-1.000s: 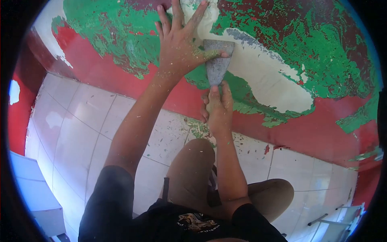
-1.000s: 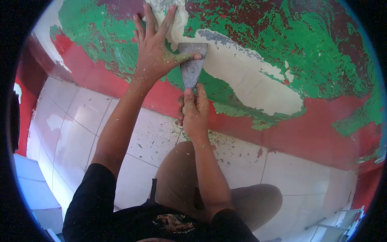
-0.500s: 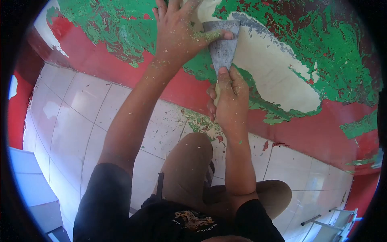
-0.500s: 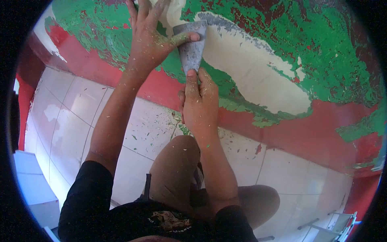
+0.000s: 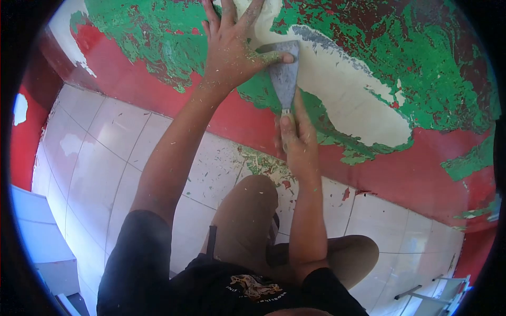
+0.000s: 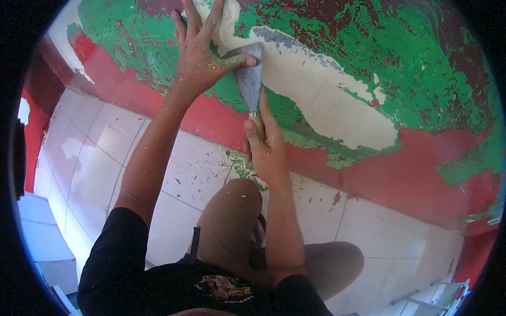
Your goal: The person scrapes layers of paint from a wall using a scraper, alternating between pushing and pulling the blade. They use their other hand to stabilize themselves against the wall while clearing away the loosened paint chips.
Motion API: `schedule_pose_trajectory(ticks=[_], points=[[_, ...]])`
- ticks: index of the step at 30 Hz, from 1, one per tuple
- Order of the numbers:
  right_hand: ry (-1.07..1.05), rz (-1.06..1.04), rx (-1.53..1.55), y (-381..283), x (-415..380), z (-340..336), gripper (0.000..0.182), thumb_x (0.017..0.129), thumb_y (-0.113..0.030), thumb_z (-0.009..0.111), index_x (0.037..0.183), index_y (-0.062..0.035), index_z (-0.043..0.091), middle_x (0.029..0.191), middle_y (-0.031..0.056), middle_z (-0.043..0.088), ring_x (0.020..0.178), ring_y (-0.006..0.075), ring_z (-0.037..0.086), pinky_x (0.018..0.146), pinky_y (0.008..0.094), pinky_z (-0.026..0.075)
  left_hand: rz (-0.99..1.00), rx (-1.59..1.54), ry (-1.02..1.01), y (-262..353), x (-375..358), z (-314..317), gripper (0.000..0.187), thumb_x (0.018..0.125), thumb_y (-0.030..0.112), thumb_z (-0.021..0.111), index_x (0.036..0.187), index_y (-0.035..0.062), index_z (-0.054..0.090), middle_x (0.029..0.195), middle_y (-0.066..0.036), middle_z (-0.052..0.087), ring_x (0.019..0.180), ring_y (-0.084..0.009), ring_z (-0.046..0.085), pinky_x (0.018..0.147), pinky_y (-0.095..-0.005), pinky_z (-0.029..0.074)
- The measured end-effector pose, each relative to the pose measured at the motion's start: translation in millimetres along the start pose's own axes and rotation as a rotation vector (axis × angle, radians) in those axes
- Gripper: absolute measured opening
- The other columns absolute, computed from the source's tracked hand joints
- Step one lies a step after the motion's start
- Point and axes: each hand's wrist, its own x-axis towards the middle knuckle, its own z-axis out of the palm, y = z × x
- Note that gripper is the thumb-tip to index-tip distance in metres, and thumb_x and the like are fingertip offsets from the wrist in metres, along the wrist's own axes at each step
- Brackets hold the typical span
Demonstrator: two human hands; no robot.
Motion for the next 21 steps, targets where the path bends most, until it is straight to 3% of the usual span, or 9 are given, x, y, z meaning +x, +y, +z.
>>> schedule_pose_trajectory(ticks=[2,4,7,8,10,17,19,21], points=[[0.004,0.010,0.040,13.4,-6.1,0.6,0.066,0.107,-0.032,0.060,0.164,-0.0107,0.032,0.077,-0.0025,0.052,0.056,0.0049,0.045,0.045,0.0216,0.035,-0.005,-0.006,-0.005,0.5,0.5,-0.4,0.128,0.062,0.084,0.080,0.166,0.0341,0.024,0.171,-0.025,-0.015,0.150,-0.0639,-0.009,0.112,-0.0829,0.015],[0.192,-0.137,-0.001,21.3,-8.3,8.2,0.055,0.107,-0.020,0.060,0.157,-0.0033,0.044,0.079,-0.0055,0.048,0.065,0.0050,0.041,0.057,0.0214,0.038,-0.015,-0.010,-0.009,0.6,0.6,-0.3,0.128,0.062,0.083,0.080,0.166,0.0344,0.024,0.171,-0.024,-0.015,0.150,-0.0643,-0.009,0.112,-0.0831,0.015],[0.259,-0.074,-0.160,16.2,-8.3,11.1,0.049,0.107,-0.018,0.061,0.151,-0.0012,0.052,0.079,-0.0064,0.046,0.067,0.0052,0.038,0.060,0.0218,0.036,-0.023,-0.052,0.026,-0.6,1.9,2.6,0.125,0.063,0.082,0.081,0.166,0.0357,0.025,0.172,-0.023,-0.015,0.150,-0.0644,-0.008,0.112,-0.0831,0.015],[0.256,-0.072,-0.168,13.0,-2.5,11.4,0.049,0.107,-0.018,0.061,0.151,-0.0012,0.052,0.079,-0.0064,0.046,0.067,0.0052,0.038,0.060,0.0218,0.036,-0.016,-0.059,0.039,-2.3,2.7,3.3,0.123,0.065,0.079,0.082,0.165,0.0363,0.026,0.172,-0.022,-0.014,0.150,-0.0646,-0.007,0.112,-0.0829,0.015],[0.263,-0.140,-0.185,8.7,6.7,13.0,0.047,0.107,-0.022,0.061,0.149,-0.0024,0.055,0.070,-0.0053,0.047,0.058,0.0031,0.040,0.048,0.0213,0.031,-0.015,-0.066,0.039,-4.3,2.9,4.3,0.121,0.066,0.077,0.083,0.165,0.0368,0.027,0.172,-0.022,-0.013,0.150,-0.0647,-0.006,0.112,-0.0828,0.015],[0.311,-0.163,-0.122,30.0,-5.2,34.2,0.049,0.106,-0.019,0.061,0.150,0.0009,0.053,0.072,-0.0048,0.046,0.058,0.0040,0.041,0.048,0.0222,0.032,0.007,-0.115,0.032,-6.9,-3.3,-1.5,0.116,0.067,0.066,0.089,0.163,0.0357,0.032,0.173,-0.022,-0.008,0.151,-0.0628,-0.005,0.114,-0.0798,0.018],[0.313,-0.065,-0.103,15.0,2.4,41.5,0.046,0.106,-0.017,0.061,0.150,-0.0042,0.055,0.077,-0.0048,0.048,0.067,0.0044,0.042,0.059,0.0228,0.039,0.025,-0.097,0.049,-9.4,-0.3,-0.5,0.115,0.067,0.066,0.089,0.163,0.0354,0.033,0.173,-0.023,-0.006,0.152,-0.0621,-0.006,0.114,-0.0792,0.019],[0.340,-0.072,-0.060,24.2,-4.2,51.5,0.046,0.106,-0.016,0.062,0.150,-0.0048,0.055,0.077,-0.0048,0.048,0.067,0.0045,0.042,0.059,0.0228,0.040,0.051,-0.133,0.056,-14.6,-0.5,-4.5,0.113,0.069,0.065,0.088,0.163,0.0348,0.033,0.173,-0.023,-0.004,0.152,-0.0610,-0.005,0.115,-0.0780,0.021]])
